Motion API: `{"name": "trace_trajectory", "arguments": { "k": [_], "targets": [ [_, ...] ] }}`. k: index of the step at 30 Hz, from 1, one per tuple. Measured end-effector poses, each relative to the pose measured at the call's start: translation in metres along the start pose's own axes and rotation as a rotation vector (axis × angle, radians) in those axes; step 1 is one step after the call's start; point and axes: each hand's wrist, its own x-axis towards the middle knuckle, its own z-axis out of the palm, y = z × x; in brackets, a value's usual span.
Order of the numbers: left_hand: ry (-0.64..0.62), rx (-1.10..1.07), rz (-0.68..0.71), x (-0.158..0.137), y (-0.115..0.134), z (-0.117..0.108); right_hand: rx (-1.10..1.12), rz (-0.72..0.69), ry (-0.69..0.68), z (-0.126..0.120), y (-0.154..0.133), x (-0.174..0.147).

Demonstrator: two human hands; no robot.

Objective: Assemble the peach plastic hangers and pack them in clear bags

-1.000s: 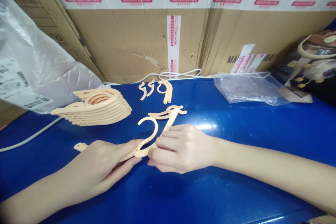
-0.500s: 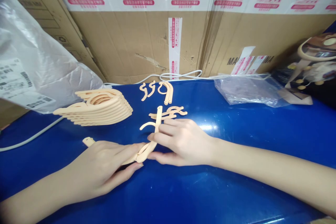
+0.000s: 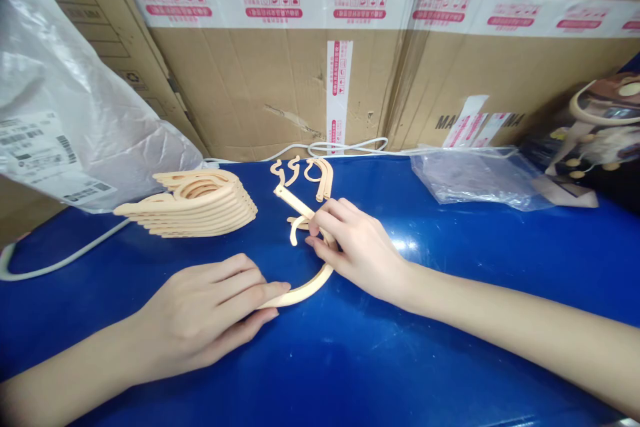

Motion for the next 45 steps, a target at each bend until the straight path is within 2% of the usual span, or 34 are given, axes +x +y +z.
{"name": "trace_trajectory", "arguments": {
  "k": [4,6,13,22,27,32,38,41,45],
  "targets": [
    [0.016,-0.050,-0.043,0.000,-0.002,0.001,-0.197,-0.167,-0.017,0.001,0.001,-0.001],
    [0.016,-0.065,-0.073,0.000,-0.004,0.003,-0.244,-0.184,-0.011,0.002,0.002,-0.001],
    [-0.020,-0.126,-0.172,-0.002,-0.009,0.006,-0.116,-0.004,-0.045,0.003,0.006,0.001],
    [-0.093,-0.206,-0.210,0.000,-0.011,0.009,-0.006,-0.032,0.021,0.001,0.009,0.001],
    [-0.092,-0.179,-0.138,0.004,-0.009,0.010,0.137,0.032,0.118,0.000,0.014,0.004],
    [-0.168,-0.149,-0.079,0.021,-0.011,0.014,0.347,0.181,0.216,0.003,0.025,0.005],
    [-0.199,-0.170,-0.213,0.051,-0.021,0.031,0.532,0.278,0.292,0.006,0.036,0.007],
    [-0.282,-0.199,-0.259,0.056,-0.023,0.035,0.517,0.293,0.308,0.006,0.038,0.007],
    [-0.388,-0.212,-0.266,0.048,-0.019,0.026,0.309,0.223,0.295,0.001,0.039,0.008]
  ]
}}
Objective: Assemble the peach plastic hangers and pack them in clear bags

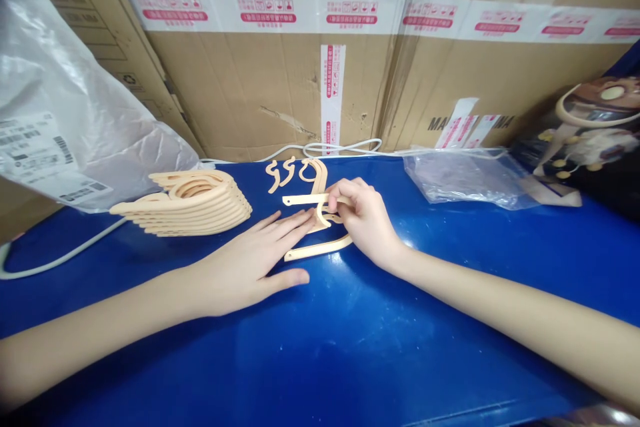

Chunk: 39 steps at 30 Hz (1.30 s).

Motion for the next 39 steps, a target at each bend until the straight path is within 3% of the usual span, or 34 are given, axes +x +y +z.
{"name": "trace_trajectory", "arguments": {
  "k": [3,6,12,15,21,27,31,35,39],
  "targets": [
    [-0.028,0.056,-0.027,-0.019,0.004,-0.006,-0.168,-0.087,0.005,-0.004,0.000,0.002],
    [0.012,0.209,-0.008,-0.041,0.008,-0.009,-0.194,-0.050,-0.003,-0.006,0.004,0.003],
    [0.296,0.574,0.057,-0.068,0.015,-0.003,-0.128,0.060,-0.119,-0.002,0.011,0.006],
    [0.355,0.593,0.045,-0.065,0.018,-0.002,-0.128,0.065,-0.196,-0.001,0.010,0.007],
    [0.351,0.591,-0.036,-0.045,0.019,-0.005,-0.143,0.048,-0.269,0.000,0.007,0.007],
    [0.364,0.458,-0.020,-0.037,0.011,0.006,-0.249,-0.006,-0.304,0.000,0.006,0.006],
    [0.389,0.539,0.031,-0.041,0.005,0.012,-0.354,-0.050,-0.308,-0.001,0.000,0.004],
    [0.403,0.683,0.138,-0.046,0.004,0.010,-0.399,-0.238,-0.247,-0.001,-0.016,-0.003],
    [0.433,0.714,0.148,-0.046,0.004,0.004,-0.473,-0.541,-0.327,0.001,-0.027,-0.009]
  ]
}}
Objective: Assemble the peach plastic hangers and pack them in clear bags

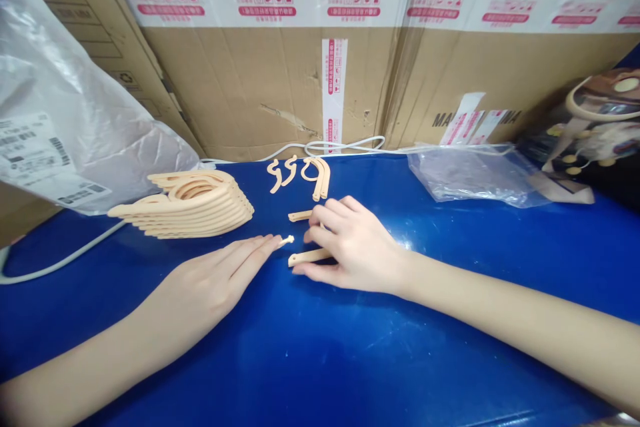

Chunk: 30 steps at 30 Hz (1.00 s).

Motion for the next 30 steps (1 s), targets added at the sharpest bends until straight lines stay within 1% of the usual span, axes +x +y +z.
{"name": "trace_trajectory", "arguments": {
  "k": [3,5,8,15,19,22,27,30],
  "targets": [
    [-0.021,-0.046,-0.043,0.0002,-0.0026,0.0001,-0.036,-0.119,-0.108,0.0015,-0.0021,0.0005],
    [-0.015,-0.066,-0.072,-0.0003,-0.0037,0.0013,-0.067,-0.192,-0.140,0.0019,-0.0026,0.0011],
    [0.019,-0.122,-0.127,-0.0006,-0.0050,0.0036,-0.138,-0.289,-0.101,0.0001,-0.0053,0.0015],
    [0.042,-0.328,-0.296,0.0018,-0.0052,0.0025,-0.249,-0.371,-0.036,-0.0044,-0.0106,-0.0018],
    [0.030,-0.347,-0.342,0.0004,-0.0023,0.0013,-0.268,-0.376,-0.006,-0.0049,-0.0091,-0.0049],
    [0.016,-0.340,-0.349,0.0007,-0.0010,0.0011,-0.279,-0.344,0.003,-0.0037,-0.0079,-0.0062],
    [-0.012,-0.386,-0.378,0.0035,-0.0001,-0.0003,-0.181,-0.232,0.007,-0.0002,-0.0084,-0.0077],
    [-0.008,-0.385,-0.366,0.0039,0.0007,-0.0007,-0.160,-0.234,0.033,-0.0012,-0.0096,-0.0073]
  ]
}}
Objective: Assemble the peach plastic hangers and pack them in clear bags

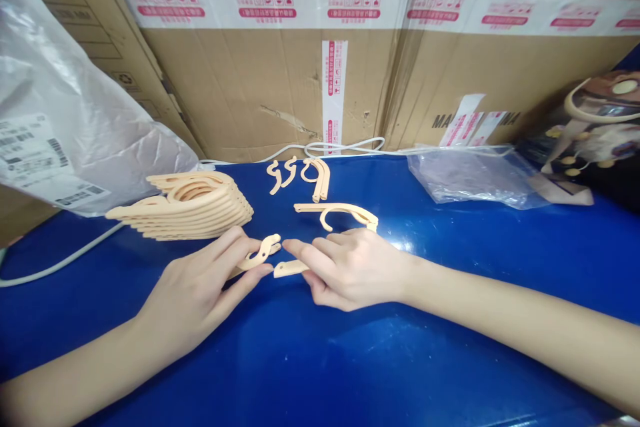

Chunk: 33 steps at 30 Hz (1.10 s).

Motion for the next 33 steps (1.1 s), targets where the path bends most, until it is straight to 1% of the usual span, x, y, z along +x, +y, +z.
{"name": "trace_trajectory", "arguments": {
  "k": [3,6,10,16,19,24,29,33],
  "targets": [
    [-0.003,-0.011,0.020,0.0003,0.0000,-0.0002,-0.010,-0.035,-0.012,-0.0025,0.0006,0.0025],
    [0.013,-0.006,0.046,0.0013,-0.0003,-0.0010,0.002,-0.040,-0.080,-0.0027,0.0018,0.0049],
    [0.062,0.068,0.083,0.0033,-0.0018,-0.0011,0.005,-0.032,-0.153,-0.0004,0.0027,0.0047],
    [0.079,0.099,0.100,0.0046,-0.0040,0.0006,-0.068,-0.079,-0.218,-0.0007,0.0034,0.0008],
    [0.063,0.093,0.095,0.0034,-0.0035,-0.0001,-0.073,-0.065,-0.205,-0.0007,0.0031,0.0006],
    [0.026,0.071,0.083,0.0028,-0.0032,-0.0006,-0.054,0.007,-0.150,0.0004,0.0032,0.0019],
    [-0.040,0.007,0.078,0.0020,-0.0038,0.0011,-0.040,0.010,-0.111,0.0006,0.0037,0.0022],
    [-0.027,-0.001,0.081,-0.0002,-0.0046,0.0031,-0.043,0.019,-0.038,0.0012,0.0031,0.0013]
  ]
}}
